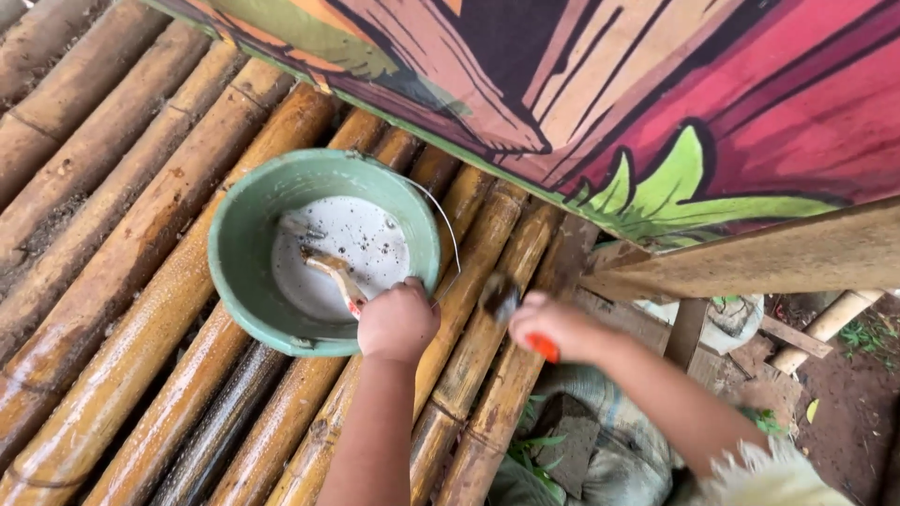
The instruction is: Scrubbing bamboo poles with brushes and soapy water to clean them.
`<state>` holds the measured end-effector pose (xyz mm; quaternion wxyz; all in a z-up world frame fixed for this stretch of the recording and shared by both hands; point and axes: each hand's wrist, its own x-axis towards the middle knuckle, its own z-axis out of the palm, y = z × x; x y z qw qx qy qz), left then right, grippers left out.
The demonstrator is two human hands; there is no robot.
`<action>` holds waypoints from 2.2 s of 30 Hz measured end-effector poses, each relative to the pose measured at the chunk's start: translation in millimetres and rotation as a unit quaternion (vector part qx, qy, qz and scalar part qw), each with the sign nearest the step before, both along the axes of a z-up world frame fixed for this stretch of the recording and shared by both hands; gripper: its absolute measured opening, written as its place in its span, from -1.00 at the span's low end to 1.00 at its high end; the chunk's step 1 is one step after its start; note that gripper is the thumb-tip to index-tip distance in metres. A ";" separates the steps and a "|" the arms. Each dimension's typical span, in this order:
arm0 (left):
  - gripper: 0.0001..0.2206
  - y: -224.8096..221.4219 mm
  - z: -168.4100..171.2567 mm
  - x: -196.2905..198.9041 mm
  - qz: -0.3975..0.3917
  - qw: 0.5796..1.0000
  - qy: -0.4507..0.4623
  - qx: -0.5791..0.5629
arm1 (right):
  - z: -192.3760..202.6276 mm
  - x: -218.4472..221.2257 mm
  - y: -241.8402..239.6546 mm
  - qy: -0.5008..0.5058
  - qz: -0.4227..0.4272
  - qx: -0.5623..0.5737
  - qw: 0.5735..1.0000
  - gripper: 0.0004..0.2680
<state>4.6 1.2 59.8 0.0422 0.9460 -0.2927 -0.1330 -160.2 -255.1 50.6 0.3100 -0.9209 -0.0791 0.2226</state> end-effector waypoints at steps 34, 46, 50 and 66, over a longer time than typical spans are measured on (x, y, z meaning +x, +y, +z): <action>-0.61 -0.9 0.3 9.3 -0.012 1.000 0.006 0.014 | -85.2 108.9 4.9 -0.281 -0.174 0.220 0.918 -0.80; -0.65 -2.6 -0.2 8.1 -0.022 1.000 -0.016 0.013 | -14.0 103.3 21.8 -0.280 -0.261 0.309 0.871 -0.86; -0.64 -0.8 -13.6 7.2 -0.008 1.000 0.011 -0.022 | 82.1 88.0 61.6 -0.329 -0.261 0.234 0.877 -0.88; -0.82 78.5 33.4 51.8 0.273 0.906 -0.209 -0.248 | 81.3 203.3 142.7 -0.244 -0.253 0.147 0.925 -0.89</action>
